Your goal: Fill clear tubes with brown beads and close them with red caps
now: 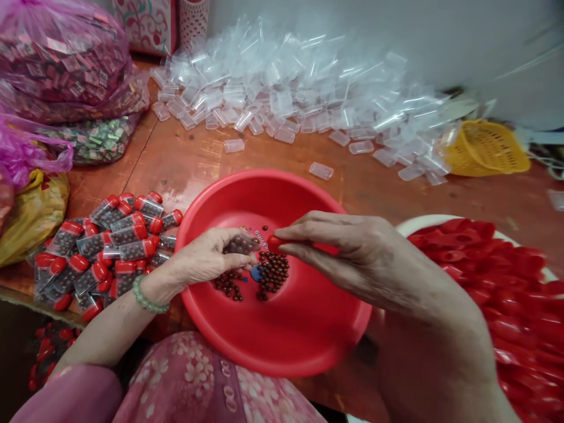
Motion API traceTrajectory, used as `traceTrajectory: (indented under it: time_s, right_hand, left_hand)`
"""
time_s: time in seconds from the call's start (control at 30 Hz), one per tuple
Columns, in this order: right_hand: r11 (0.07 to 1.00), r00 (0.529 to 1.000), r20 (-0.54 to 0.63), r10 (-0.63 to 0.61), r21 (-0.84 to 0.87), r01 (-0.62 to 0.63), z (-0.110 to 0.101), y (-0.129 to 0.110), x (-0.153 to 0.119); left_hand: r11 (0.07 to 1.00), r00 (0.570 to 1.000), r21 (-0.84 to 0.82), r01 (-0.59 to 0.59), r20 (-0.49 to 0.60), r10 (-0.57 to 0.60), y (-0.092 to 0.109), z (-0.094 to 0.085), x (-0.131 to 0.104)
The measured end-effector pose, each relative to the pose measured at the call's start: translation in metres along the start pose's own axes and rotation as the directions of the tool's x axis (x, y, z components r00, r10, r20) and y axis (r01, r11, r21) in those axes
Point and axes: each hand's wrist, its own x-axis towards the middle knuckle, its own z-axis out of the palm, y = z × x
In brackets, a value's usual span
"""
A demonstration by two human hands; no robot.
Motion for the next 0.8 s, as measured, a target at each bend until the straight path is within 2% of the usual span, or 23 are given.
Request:
traceTrajectory:
  time_s: [0.1, 0.2, 0.27, 0.33, 0.43, 0.57, 0.63, 0.7, 0.8]
  right_hand:
    - [1.000, 1.000, -0.017, 0.014, -0.026, -0.015, -0.005, 0.000, -0.003]
    - [0.998, 0.992, -0.116, 0.044, 0.040, -0.039, -0.001, -0.002, 0.002]
    - [0.995, 0.989, -0.139, 0.053, 0.089, -0.041, 0.005, -0.003, 0.008]
    - [0.995, 0.994, -0.107, 0.035, 0.099, -0.025, 0.010, -0.004, 0.013]
    - [1.000, 1.000, 0.007, -0.005, 0.027, 0.005, 0.010, -0.006, 0.013]
    - [0.987, 0.992, 0.125, -0.024, -0.156, 0.044, 0.000, -0.010, 0.007]
    - [0.979, 0.986, 0.161, -0.031, -0.192, 0.063, -0.005, -0.009, 0.004]
    - [0.985, 0.992, 0.128, -0.014, -0.166, 0.035, -0.008, -0.007, 0.003]
    - [0.995, 0.992, -0.084, 0.094, 0.031, -0.092, 0.000, -0.004, 0.003]
  left_hand:
    - [1.000, 1.000, -0.015, 0.010, -0.015, -0.010, 0.000, 0.000, 0.000]
    - [1.000, 1.000, -0.019, 0.014, 0.009, -0.014, 0.000, -0.001, 0.001]
    - [1.000, 1.000, -0.018, 0.001, 0.019, 0.000, -0.001, -0.001, 0.001]
    - [1.000, 0.999, -0.012, -0.012, 0.030, 0.013, -0.001, -0.001, 0.001]
    - [1.000, 0.998, 0.011, -0.013, 0.054, 0.012, -0.003, -0.001, 0.002]
    - [0.999, 1.000, 0.032, -0.022, 0.023, 0.022, -0.004, -0.001, 0.002]
    - [1.000, 1.000, 0.020, -0.023, -0.001, 0.023, -0.003, -0.001, 0.002]
    - [1.000, 1.000, 0.002, -0.013, 0.002, 0.013, 0.000, 0.000, 0.001]
    - [0.998, 1.000, -0.065, -0.005, 0.002, 0.005, 0.003, -0.001, 0.001]
